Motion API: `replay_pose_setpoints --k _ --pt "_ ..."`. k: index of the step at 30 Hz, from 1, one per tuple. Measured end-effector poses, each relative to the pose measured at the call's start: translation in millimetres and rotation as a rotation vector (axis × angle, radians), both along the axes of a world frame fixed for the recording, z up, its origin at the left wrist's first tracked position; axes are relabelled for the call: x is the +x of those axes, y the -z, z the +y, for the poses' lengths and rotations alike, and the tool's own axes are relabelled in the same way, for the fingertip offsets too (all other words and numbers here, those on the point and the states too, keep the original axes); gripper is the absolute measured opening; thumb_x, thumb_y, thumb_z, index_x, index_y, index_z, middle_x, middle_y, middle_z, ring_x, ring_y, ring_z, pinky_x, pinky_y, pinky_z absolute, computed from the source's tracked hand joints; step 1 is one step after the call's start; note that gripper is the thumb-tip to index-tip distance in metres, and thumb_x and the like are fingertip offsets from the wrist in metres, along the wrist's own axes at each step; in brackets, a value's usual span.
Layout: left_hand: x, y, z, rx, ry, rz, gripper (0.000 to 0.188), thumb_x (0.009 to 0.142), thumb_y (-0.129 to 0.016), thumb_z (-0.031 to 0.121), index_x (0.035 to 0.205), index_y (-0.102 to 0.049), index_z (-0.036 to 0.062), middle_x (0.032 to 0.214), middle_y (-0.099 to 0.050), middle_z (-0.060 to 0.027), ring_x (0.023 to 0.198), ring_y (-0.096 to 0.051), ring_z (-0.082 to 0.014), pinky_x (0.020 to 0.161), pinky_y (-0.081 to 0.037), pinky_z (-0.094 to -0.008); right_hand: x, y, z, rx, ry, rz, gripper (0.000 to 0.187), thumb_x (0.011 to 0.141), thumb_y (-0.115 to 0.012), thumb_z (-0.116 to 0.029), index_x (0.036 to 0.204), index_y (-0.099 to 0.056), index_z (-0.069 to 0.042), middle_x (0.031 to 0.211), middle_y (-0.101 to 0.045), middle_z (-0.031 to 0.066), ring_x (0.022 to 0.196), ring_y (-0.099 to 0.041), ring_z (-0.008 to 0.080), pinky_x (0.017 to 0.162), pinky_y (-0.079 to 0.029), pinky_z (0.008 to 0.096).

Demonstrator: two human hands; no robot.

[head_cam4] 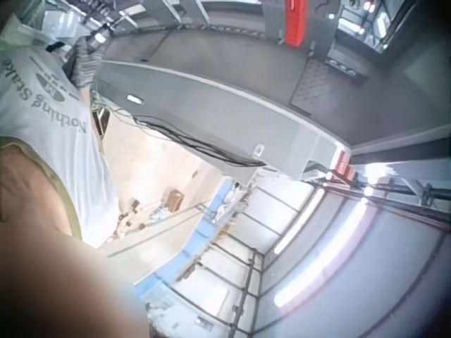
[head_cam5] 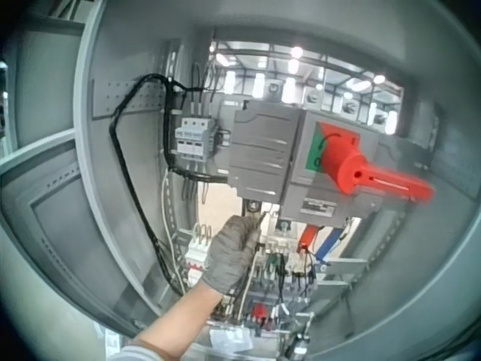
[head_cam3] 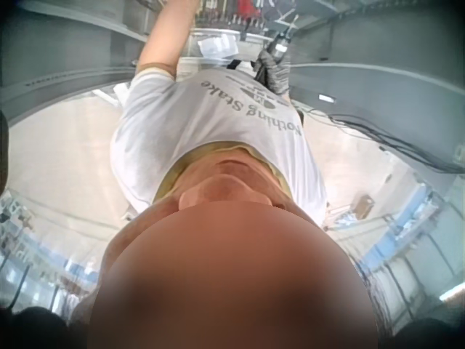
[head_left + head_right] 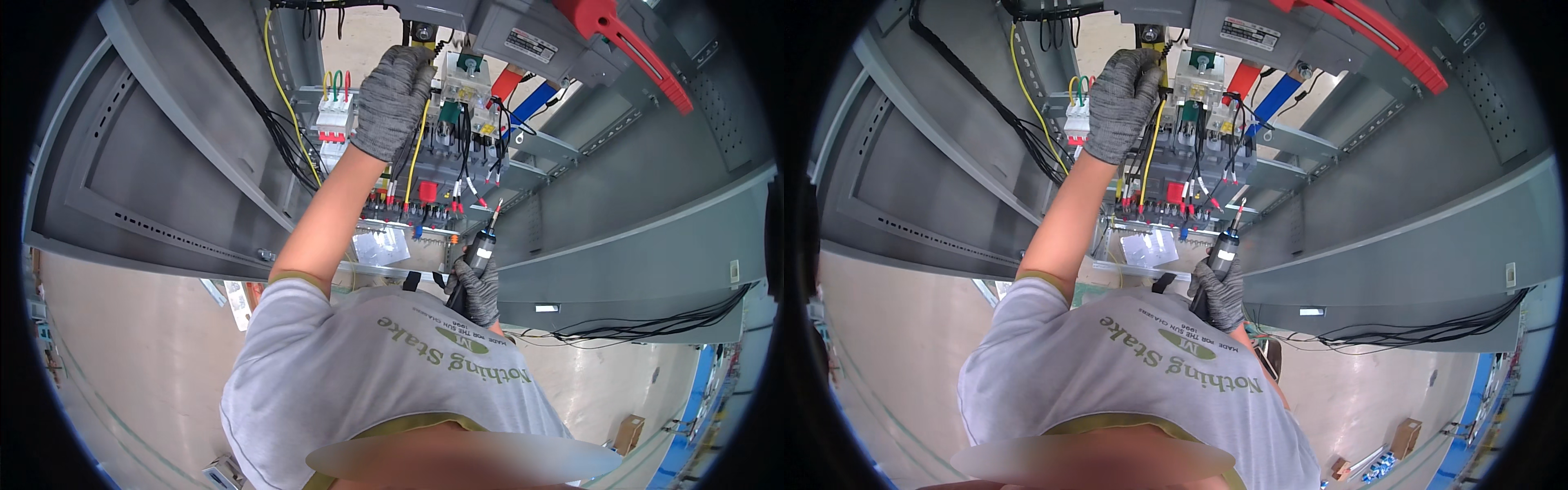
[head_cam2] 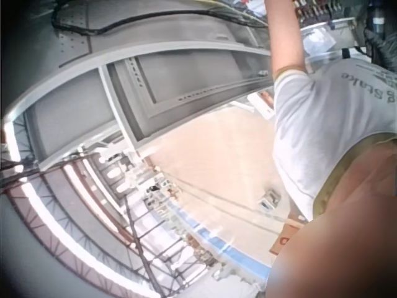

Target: The person uses a cordless screwdriver to tighten screws on electrical components inside a metal cabinet. They repeatedly reach into the cabinet, align wires, and secure terminals while wearing gloves.

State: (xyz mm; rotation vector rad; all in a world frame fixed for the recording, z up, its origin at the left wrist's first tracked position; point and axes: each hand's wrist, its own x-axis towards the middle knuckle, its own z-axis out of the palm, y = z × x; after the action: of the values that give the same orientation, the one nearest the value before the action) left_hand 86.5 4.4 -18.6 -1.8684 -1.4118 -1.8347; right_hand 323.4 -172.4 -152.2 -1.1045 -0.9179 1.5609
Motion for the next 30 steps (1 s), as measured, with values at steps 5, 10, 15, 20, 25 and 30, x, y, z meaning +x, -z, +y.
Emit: replay_pose_setpoints --k 5,10,15,20,25,30 --pt "-26.3 -35.3 -11.4 0.083 -0.140 0.408 0.019 0.084 -0.066 0.016 0.102 -0.065 0.0103 0.096 -0.064 -0.0098 0.082 -0.065 -0.0278 0.068 -0.053 -0.0360 -4.3 2.1 -2.1 0.024 0.014 0.023 0.035 0.086 -0.062 -0.003 0.116 -0.044 -0.005 0.074 -0.057 0.0070 0.054 -0.057 0.0150 0.047 -0.048 0.0278" --pt "-40.4 -54.7 -5.9 0.177 -0.287 0.578 0.032 0.074 -0.064 0.007 0.104 -0.068 0.0172 0.099 -0.065 -0.0082 0.080 -0.066 -0.0265 0.066 -0.055 -0.0351 -6.0 6.8 -1.4 0.023 0.022 0.044 0.037 0.086 -0.062 -0.003 0.119 -0.045 -0.004 0.078 -0.056 0.0070 0.055 -0.057 0.0154 0.046 -0.048 0.0272" --pt "-58.8 -33.9 19.1 0.269 -0.354 0.538 0.029 0.074 -0.065 0.009 0.101 -0.070 0.0174 0.095 -0.066 -0.0089 0.080 -0.066 -0.0262 0.067 -0.054 -0.0366 -7.5 4.2 -1.3 0.021 0.027 0.034 0.036 0.086 -0.063 -0.004 0.118 -0.045 -0.003 0.078 -0.056 0.0069 0.055 -0.057 0.0151 0.046 -0.048 0.0267" --pt "-49.7 -18.1 9.4 0.298 -0.376 0.389 0.030 0.077 -0.066 0.009 0.106 -0.068 0.0185 0.099 -0.065 -0.0060 0.090 -0.062 -0.0247 0.077 -0.051 -0.0371 -5.9 2.3 -1.0 0.034 0.031 0.029 0.035 0.086 -0.063 -0.006 0.116 -0.045 -0.004 0.075 -0.056 0.0060 0.055 -0.057 0.0143 0.046 -0.048 0.0265" --pt "-23.8 -15.6 -33.4 0.316 -0.465 0.436 0.039 0.079 -0.067 0.011 0.116 -0.063 0.0213 0.114 -0.061 -0.0014 0.105 -0.055 -0.0237 0.093 -0.042 -0.0402 1.4 2.0 -0.6 0.020 0.053 0.040 0.035 0.086 -0.064 -0.004 0.116 -0.045 -0.004 0.076 -0.056 0.0063 0.055 -0.057 0.0145 0.048 -0.049 0.0271" --pt "-23.5 -10.2 -60.3 0.237 -0.432 0.416 0.037 0.079 -0.066 0.009 0.114 -0.065 0.0187 0.117 -0.061 -0.0004 0.109 -0.054 -0.0206 0.099 -0.036 -0.0393 6.9 9.3 2.7 0.033 0.003 0.041 0.037 0.086 -0.062 -0.003 0.118 -0.044 -0.005 0.076 -0.058 0.0069 0.056 -0.058 0.0147 0.048 -0.049 0.0274"
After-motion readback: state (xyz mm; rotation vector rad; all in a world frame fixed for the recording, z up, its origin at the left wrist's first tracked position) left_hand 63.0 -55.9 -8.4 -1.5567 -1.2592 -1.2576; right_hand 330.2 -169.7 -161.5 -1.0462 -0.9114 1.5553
